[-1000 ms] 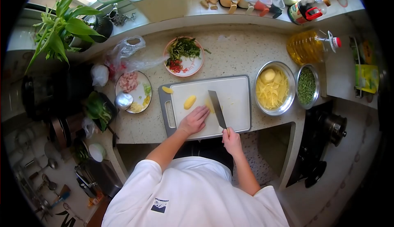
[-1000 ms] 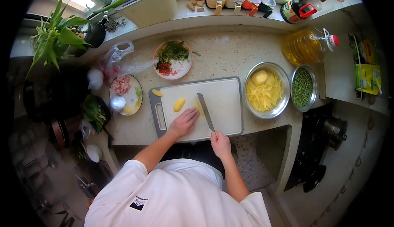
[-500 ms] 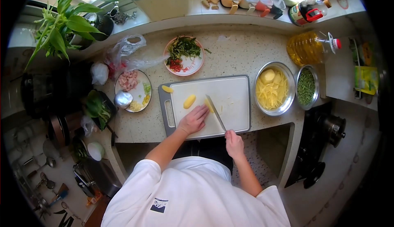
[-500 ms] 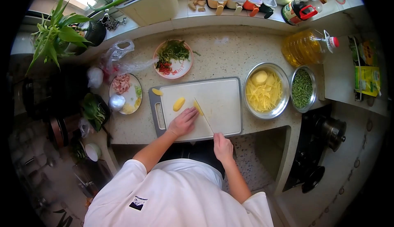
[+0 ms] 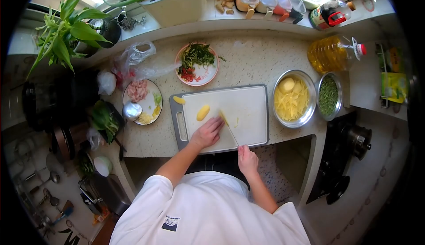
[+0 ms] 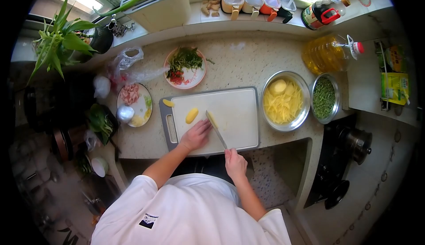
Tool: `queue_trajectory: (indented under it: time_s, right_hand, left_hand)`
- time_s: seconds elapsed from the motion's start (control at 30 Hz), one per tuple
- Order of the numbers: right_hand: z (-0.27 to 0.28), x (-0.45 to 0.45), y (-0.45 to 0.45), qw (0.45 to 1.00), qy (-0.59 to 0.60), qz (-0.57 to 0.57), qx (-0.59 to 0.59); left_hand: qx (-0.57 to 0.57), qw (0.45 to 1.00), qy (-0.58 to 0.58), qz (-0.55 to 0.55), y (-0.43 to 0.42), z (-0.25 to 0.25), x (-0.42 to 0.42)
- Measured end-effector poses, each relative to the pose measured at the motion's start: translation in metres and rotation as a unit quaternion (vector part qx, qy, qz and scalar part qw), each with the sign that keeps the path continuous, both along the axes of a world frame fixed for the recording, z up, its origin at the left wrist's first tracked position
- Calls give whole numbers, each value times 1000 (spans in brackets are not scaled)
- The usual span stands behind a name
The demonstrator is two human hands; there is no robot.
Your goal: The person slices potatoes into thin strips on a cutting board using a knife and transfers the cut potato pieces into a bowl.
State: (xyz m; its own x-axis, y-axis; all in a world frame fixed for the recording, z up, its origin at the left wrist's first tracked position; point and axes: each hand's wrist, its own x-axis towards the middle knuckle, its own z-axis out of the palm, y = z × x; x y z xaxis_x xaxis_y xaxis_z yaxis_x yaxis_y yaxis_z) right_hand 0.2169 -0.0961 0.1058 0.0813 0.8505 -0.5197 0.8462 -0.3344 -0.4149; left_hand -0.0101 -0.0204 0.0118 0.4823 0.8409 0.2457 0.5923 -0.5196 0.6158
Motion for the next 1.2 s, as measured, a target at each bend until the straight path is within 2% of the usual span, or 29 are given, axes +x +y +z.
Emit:
queue_trajectory:
  time_s: [0.3,0.5,0.6,0.7,0.93,1.03,1.2]
  right_hand:
    - [-6,-11,-4,998,-55,12,11]
    - [-9,-13,4,999,-45,4,-1]
    - [-34,3,-6,995,53,-84,17]
    - [-46,17,-15,985,128,-116,13]
    - [-18,19,-16,997,68,-31,18]
    - [-11,14,-14,997,62,-18,49]
    - [-9,13,-12,997,61,-21,33]
  left_hand:
    - [-2,1000,-2,-5,0,-1,-1]
    - [-7,1000,-6,-11,0,-1,-2]
    - [-6,1000,-1,-13,0,1,-2]
    - [-7,1000,-9,-7,-2,0,-3]
    - [6,1000,-14,0,-2,-1,-2]
    - [6,1000,-19,0,-3,-2,-1]
    - [5,1000,-20,0,-2,-2,-2]
